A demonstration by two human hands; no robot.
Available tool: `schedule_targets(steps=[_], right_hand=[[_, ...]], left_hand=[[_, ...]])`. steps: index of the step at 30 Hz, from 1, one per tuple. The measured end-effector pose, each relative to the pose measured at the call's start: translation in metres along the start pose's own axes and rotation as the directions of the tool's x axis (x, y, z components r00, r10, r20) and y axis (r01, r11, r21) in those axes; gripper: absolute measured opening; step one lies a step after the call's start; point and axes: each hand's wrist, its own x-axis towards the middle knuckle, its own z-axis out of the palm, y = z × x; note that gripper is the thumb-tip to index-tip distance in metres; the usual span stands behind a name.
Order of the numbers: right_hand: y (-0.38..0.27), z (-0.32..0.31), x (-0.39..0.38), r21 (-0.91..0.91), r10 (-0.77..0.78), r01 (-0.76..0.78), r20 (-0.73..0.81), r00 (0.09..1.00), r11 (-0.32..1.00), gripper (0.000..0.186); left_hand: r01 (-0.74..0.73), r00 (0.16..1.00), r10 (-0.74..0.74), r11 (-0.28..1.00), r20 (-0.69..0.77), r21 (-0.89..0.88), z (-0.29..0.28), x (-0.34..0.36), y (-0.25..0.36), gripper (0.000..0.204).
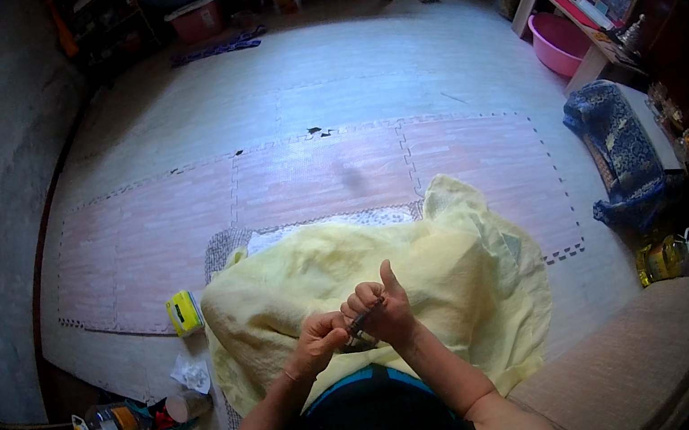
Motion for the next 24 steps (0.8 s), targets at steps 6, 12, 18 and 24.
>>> schedule_targets(steps=[6, 12, 18, 24], right_hand=[[-0.0007, 0.0018, -0.0019, 0.051, 0.002, 0.001, -0.050, 0.999, 0.999, 0.057], [-0.0008, 0.0045, -0.0009, 0.059, 0.008, -0.004, -0.068, 0.998, 0.998, 0.057], [-0.0013, 0.0030, -0.0007, 0.064, 0.005, -0.001, -0.051, 0.999, 0.998, 0.057], [-0.0013, 0.0022, -0.0003, 0.071, 0.011, -0.007, -0.059, 0.998, 0.997, 0.057]], left_hand=[[0.026, 0.999, -0.026, 1.000, -0.029, 0.001, -0.0019, -0.0001, -0.0031, 0.033], [0.014, 0.999, -0.014, 1.000, -0.045, -0.004, -0.0036, -0.0003, -0.0063, 0.032], [0.020, 0.999, -0.022, 0.998, -0.025, -0.065, 0.0010, 0.0016, 0.0006, 0.032], [0.012, 1.000, -0.013, 0.999, -0.028, -0.044, 0.0004, 0.0021, 0.0011, 0.032]])
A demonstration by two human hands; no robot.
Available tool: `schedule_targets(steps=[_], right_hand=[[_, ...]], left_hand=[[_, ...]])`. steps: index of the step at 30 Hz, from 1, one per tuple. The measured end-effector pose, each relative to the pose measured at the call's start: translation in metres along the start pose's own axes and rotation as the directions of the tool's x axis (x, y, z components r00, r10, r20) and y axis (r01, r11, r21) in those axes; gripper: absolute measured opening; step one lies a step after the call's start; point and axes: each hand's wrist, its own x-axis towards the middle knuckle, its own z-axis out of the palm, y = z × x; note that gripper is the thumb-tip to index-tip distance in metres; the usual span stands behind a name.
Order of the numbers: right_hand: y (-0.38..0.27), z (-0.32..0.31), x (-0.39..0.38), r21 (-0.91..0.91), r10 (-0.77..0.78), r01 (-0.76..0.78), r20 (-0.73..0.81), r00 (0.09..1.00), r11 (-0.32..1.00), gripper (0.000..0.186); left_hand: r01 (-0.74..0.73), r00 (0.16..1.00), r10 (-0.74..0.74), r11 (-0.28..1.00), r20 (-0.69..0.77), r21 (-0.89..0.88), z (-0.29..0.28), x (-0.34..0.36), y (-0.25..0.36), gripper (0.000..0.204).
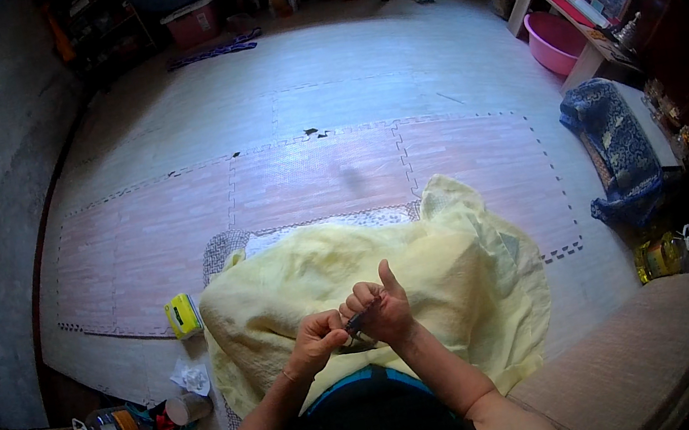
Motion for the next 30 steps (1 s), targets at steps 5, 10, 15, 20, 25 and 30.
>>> schedule_targets(steps=[5, 10, 15, 20, 25, 30], right_hand=[[0.000, 0.000, 0.000, 0.000, 0.001, -0.001, -0.001, 1.000, 1.000, 0.057], [0.000, 0.002, 0.001, 0.014, 0.005, -0.005, 0.022, 1.000, 1.000, 0.057], [0.000, 0.000, 0.001, 0.023, 0.005, -0.005, 0.020, 1.000, 1.000, 0.057], [0.000, -0.002, 0.001, 0.018, 0.007, -0.008, 0.034, 0.999, 1.000, 0.056], [0.002, 0.001, -0.001, 0.012, 0.006, -0.005, -0.095, 0.995, 1.000, 0.054], [0.002, -0.006, -0.002, -0.039, 0.009, -0.013, -0.081, 0.997, 0.999, 0.049]], left_hand=[[-0.002, 1.000, 0.002, 1.000, 0.006, 0.003, -0.002, 0.000, -0.001, 0.032], [0.006, 1.000, -0.006, 0.999, -0.006, 0.032, -0.001, -0.001, 0.001, 0.031], [0.024, 1.000, -0.023, 1.000, -0.004, 0.010, -0.001, 0.000, 0.002, 0.031], [0.013, 1.000, -0.012, 1.000, -0.010, 0.021, -0.004, 0.000, -0.004, 0.032], [-0.120, 0.991, 0.109, 0.980, -0.073, -0.161, -0.020, 0.001, -0.020, 0.021], [-0.208, 0.975, 0.145, 0.865, -0.168, -0.456, -0.018, 0.008, 0.010, 0.011]])
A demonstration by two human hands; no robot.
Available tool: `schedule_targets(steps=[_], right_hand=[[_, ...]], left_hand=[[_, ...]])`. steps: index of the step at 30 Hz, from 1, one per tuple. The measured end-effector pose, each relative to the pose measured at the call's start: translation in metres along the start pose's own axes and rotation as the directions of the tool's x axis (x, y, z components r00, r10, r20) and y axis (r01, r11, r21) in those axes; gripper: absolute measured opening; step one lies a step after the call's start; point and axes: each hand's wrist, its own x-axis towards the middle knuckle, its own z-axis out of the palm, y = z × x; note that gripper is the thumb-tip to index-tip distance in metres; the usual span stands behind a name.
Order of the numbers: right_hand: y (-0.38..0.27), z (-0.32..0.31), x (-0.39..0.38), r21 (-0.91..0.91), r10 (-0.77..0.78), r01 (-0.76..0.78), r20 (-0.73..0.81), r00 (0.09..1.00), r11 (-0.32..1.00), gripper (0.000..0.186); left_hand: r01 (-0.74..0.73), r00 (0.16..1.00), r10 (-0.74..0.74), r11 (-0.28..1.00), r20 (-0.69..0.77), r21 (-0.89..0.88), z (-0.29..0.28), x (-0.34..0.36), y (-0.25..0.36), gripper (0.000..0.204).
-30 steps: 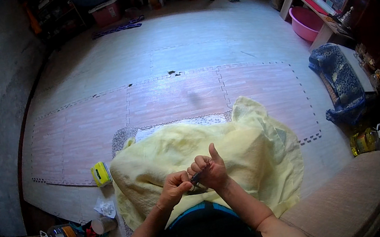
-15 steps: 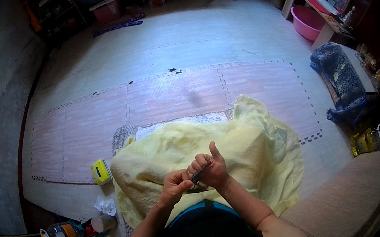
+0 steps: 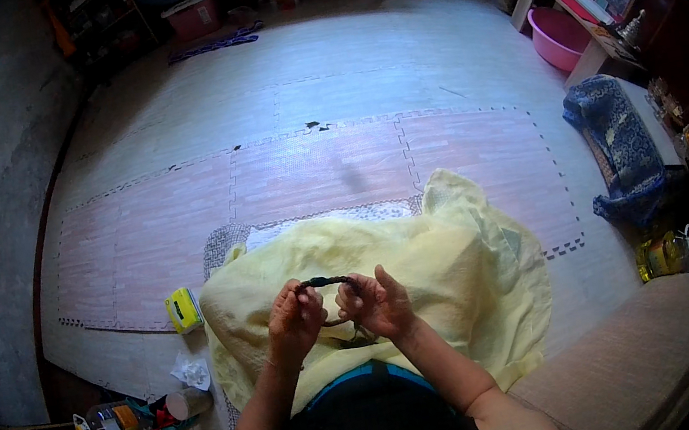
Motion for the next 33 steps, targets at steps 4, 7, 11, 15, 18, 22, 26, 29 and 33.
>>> schedule_targets(steps=[4, 7, 11, 15, 18, 22, 26, 29, 33], right_hand=[[0.005, -0.003, 0.001, -0.067, 0.029, -0.024, 0.079, 0.996, 0.997, 0.048], [0.006, -0.008, -0.001, -0.046, 0.062, -0.061, 0.022, 0.998, 0.997, 0.046], [0.006, -0.004, 0.003, -0.038, 0.059, -0.055, 0.124, 0.990, 0.998, 0.045], [0.006, -0.004, 0.002, -0.045, 0.023, -0.021, 0.045, 0.999, 0.999, 0.043], [0.005, -0.002, 0.002, -0.095, 0.008, -0.002, 0.059, 0.998, 0.996, 0.040], [0.004, -0.005, 0.002, -0.123, -0.010, 0.021, 0.090, 0.996, 0.992, 0.033], [0.003, -0.005, 0.000, -0.139, -0.021, 0.025, 0.028, 0.999, 0.990, 0.027], [0.003, -0.010, -0.003, -0.186, 0.001, -0.001, 0.000, 1.000, 0.982, 0.023], [0.004, -0.009, -0.005, -0.277, 0.066, -0.044, 0.071, 0.995, 0.960, 0.020]], left_hand=[[-0.009, 0.999, 0.013, 0.996, 0.036, -0.092, -0.011, 0.000, 0.002, 0.010], [0.025, 1.000, -0.023, 0.990, 0.014, -0.142, -0.011, -0.002, 0.001, 0.009], [0.057, 0.996, -0.063, 0.994, -0.066, -0.088, -0.013, -0.007, 0.000, 0.012], [0.082, 0.992, -0.076, 0.996, 0.100, -0.048, -0.011, -0.004, 0.002, 0.015], [0.150, 0.977, -0.146, 0.989, 0.154, -0.017, -0.007, -0.004, 0.003, 0.022], [0.182, 0.980, -0.178, 0.983, 0.087, -0.037, -0.015, -0.002, 0.001, 0.024], [0.208, 0.976, -0.202, 0.975, 0.082, -0.082, -0.016, -0.001, 0.004, 0.018], [0.189, 0.981, -0.191, 0.979, -0.025, -0.071, -0.009, -0.002, 0.008, 0.015], [0.149, 0.989, -0.150, 0.989, 0.021, 0.021, -0.012, -0.003, 0.005, 0.016]])
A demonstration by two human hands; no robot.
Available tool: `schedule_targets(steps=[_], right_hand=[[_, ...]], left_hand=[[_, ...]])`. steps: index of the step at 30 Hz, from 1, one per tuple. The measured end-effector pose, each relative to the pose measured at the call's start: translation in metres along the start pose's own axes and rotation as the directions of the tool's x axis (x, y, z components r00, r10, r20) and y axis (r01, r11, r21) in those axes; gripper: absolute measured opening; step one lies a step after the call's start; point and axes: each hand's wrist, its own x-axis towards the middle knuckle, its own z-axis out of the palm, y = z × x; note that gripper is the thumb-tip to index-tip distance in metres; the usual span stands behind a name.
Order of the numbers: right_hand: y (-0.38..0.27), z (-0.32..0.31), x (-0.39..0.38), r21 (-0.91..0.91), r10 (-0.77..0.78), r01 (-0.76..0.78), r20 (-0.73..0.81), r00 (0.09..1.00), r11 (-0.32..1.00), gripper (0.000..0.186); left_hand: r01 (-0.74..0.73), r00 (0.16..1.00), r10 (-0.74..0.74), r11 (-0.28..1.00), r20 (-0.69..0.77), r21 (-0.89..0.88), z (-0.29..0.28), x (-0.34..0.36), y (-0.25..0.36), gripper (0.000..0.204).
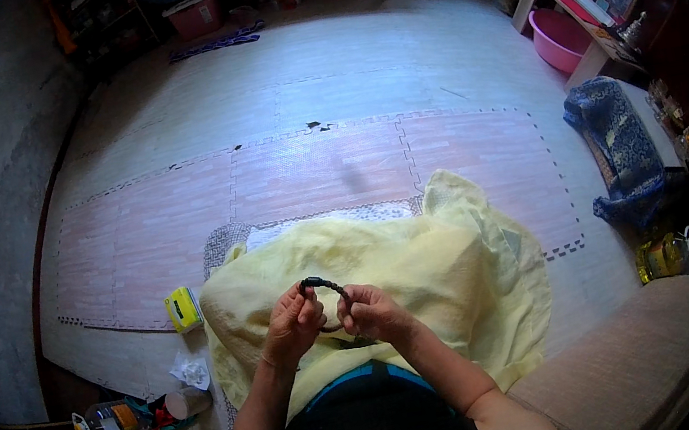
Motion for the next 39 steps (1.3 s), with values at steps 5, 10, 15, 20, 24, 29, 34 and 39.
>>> schedule_targets(steps=[5, 10, 15, 20, 24, 29, 34, 39], right_hand=[[-0.001, 0.010, 0.003, -0.113, -0.023, 0.042, 0.167, 0.986, 0.993, 0.021], [0.003, 0.004, 0.002, -0.076, -0.015, 0.031, 0.205, 0.979, 0.997, 0.030], [0.006, 0.000, -0.002, -0.007, -0.035, 0.036, 0.173, 0.984, 0.999, 0.039], [0.012, -0.010, -0.004, 0.049, -0.107, 0.105, 0.049, 0.993, 0.993, 0.048], [-0.002, 0.001, -0.002, 0.243, -0.059, 0.045, 0.049, 0.997, 0.969, 0.056], [-0.007, 0.005, 0.003, 0.410, -0.080, 0.088, -0.037, 0.996, 0.908, 0.059], [-0.012, 0.008, 0.005, 0.527, -0.105, 0.092, -0.005, 0.994, 0.845, 0.055], [-0.012, 0.010, 0.006, 0.525, -0.096, 0.122, -0.077, 0.992, 0.842, 0.053]], left_hand=[[0.005, 0.999, -0.006, 0.999, 0.034, 0.034, 0.005, -0.001, 0.002, 0.019], [0.024, 0.999, -0.026, 0.995, 0.029, 0.095, 0.006, -0.004, -0.003, 0.024], [0.052, 0.997, -0.059, 0.991, 0.057, 0.120, 0.007, -0.007, -0.010, 0.028], [0.095, 0.990, -0.118, 0.962, 0.075, 0.255, 0.007, -0.010, -0.016, 0.036], [0.113, 0.983, -0.148, 0.955, 0.109, 0.275, 0.005, -0.009, -0.024, 0.038], [0.145, 0.982, -0.180, 0.903, 0.050, 0.404, 0.008, -0.009, -0.029, 0.041], [0.181, 0.983, -0.163, 0.917, -0.079, 0.354, 0.019, -0.005, -0.021, 0.037], [0.106, 0.994, -0.106, 0.950, -0.018, 0.293, 0.017, -0.004, -0.024, 0.031]])
